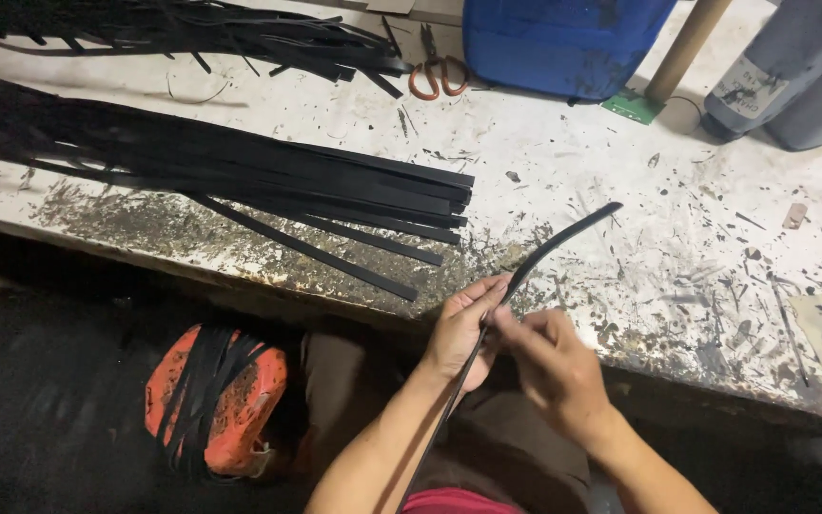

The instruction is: The person is applying edge finish to multiple thin black leather strips by pulling them through an applicator.

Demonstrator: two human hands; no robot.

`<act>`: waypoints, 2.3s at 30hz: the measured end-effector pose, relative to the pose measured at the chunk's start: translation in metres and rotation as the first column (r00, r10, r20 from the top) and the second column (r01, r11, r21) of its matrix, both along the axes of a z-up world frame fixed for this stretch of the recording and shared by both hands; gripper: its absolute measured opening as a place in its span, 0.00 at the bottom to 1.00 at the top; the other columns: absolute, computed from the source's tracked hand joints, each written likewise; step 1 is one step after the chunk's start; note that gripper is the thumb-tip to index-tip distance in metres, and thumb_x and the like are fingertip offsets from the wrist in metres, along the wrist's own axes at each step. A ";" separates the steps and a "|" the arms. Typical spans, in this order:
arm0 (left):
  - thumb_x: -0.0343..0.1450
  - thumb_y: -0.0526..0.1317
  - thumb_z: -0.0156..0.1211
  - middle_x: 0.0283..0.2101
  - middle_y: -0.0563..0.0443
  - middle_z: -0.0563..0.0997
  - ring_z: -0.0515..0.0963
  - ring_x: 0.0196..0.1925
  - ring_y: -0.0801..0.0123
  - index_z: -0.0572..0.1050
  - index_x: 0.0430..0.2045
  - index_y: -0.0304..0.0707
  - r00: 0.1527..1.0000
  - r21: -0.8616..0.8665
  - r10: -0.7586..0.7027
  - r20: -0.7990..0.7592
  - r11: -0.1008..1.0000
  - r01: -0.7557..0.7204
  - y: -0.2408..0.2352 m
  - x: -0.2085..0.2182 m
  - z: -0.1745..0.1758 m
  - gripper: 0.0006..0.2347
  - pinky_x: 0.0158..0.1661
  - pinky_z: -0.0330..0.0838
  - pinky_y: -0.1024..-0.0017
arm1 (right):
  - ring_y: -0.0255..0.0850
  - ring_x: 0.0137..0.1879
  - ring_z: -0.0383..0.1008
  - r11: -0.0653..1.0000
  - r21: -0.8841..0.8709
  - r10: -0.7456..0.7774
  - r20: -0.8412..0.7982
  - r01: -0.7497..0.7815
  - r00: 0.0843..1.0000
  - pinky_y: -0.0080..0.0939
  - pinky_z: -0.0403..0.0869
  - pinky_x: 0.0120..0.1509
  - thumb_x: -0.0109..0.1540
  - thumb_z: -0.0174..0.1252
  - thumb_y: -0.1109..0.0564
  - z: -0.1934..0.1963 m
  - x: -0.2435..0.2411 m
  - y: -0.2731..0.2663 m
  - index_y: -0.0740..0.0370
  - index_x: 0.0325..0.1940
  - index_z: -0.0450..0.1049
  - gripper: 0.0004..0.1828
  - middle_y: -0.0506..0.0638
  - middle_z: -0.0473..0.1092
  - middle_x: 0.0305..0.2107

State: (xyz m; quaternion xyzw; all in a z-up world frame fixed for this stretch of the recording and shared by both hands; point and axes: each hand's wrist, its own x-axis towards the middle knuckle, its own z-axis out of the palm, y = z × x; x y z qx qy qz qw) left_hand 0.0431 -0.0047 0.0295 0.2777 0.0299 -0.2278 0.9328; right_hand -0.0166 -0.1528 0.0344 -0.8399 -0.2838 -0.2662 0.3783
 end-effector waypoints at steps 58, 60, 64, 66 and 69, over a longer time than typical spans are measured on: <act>0.72 0.28 0.62 0.16 0.47 0.73 0.65 0.12 0.84 0.79 0.30 0.28 0.964 0.221 0.240 0.117 0.939 -0.261 0.002 0.007 0.027 0.01 0.11 0.54 0.90 | 0.46 0.32 0.80 0.979 0.201 0.047 -0.166 -0.013 0.985 0.41 0.77 0.35 0.58 0.58 0.68 0.020 0.023 0.016 0.56 0.59 0.80 0.25 0.54 0.80 0.33; 0.72 0.30 0.63 0.18 0.46 0.75 0.67 0.14 0.83 0.79 0.31 0.29 0.968 0.232 0.227 0.106 0.941 -0.247 0.003 0.002 0.020 0.01 0.11 0.54 0.91 | 0.48 0.35 0.80 0.980 0.199 0.012 -0.128 0.014 0.992 0.44 0.77 0.38 0.58 0.56 0.69 0.014 0.027 0.009 0.57 0.61 0.78 0.27 0.55 0.79 0.35; 0.73 0.31 0.62 0.15 0.50 0.67 0.59 0.12 0.83 0.78 0.32 0.31 0.978 0.204 0.185 0.095 0.958 -0.201 -0.002 0.003 0.016 0.02 0.11 0.49 0.90 | 0.44 0.35 0.78 0.961 0.258 -0.082 -0.087 0.102 0.993 0.41 0.76 0.41 0.62 0.54 0.72 0.028 0.035 0.006 0.56 0.65 0.76 0.28 0.58 0.79 0.35; 0.72 0.31 0.63 0.16 0.50 0.70 0.63 0.13 0.85 0.78 0.30 0.32 0.973 0.209 0.213 0.084 0.952 -0.226 -0.001 0.003 0.022 0.02 0.12 0.51 0.90 | 0.46 0.36 0.80 0.979 0.195 -0.044 -0.058 0.054 0.997 0.42 0.78 0.41 0.61 0.56 0.69 0.005 0.020 0.018 0.57 0.61 0.78 0.25 0.55 0.79 0.36; 0.72 0.32 0.63 0.16 0.51 0.70 0.63 0.13 0.85 0.78 0.29 0.33 0.975 0.203 0.214 0.061 0.954 -0.222 0.002 0.003 0.014 0.03 0.12 0.51 0.90 | 0.48 0.38 0.80 0.977 0.206 -0.040 -0.058 0.051 0.998 0.44 0.78 0.42 0.61 0.56 0.70 0.006 0.032 0.007 0.57 0.60 0.79 0.25 0.56 0.79 0.37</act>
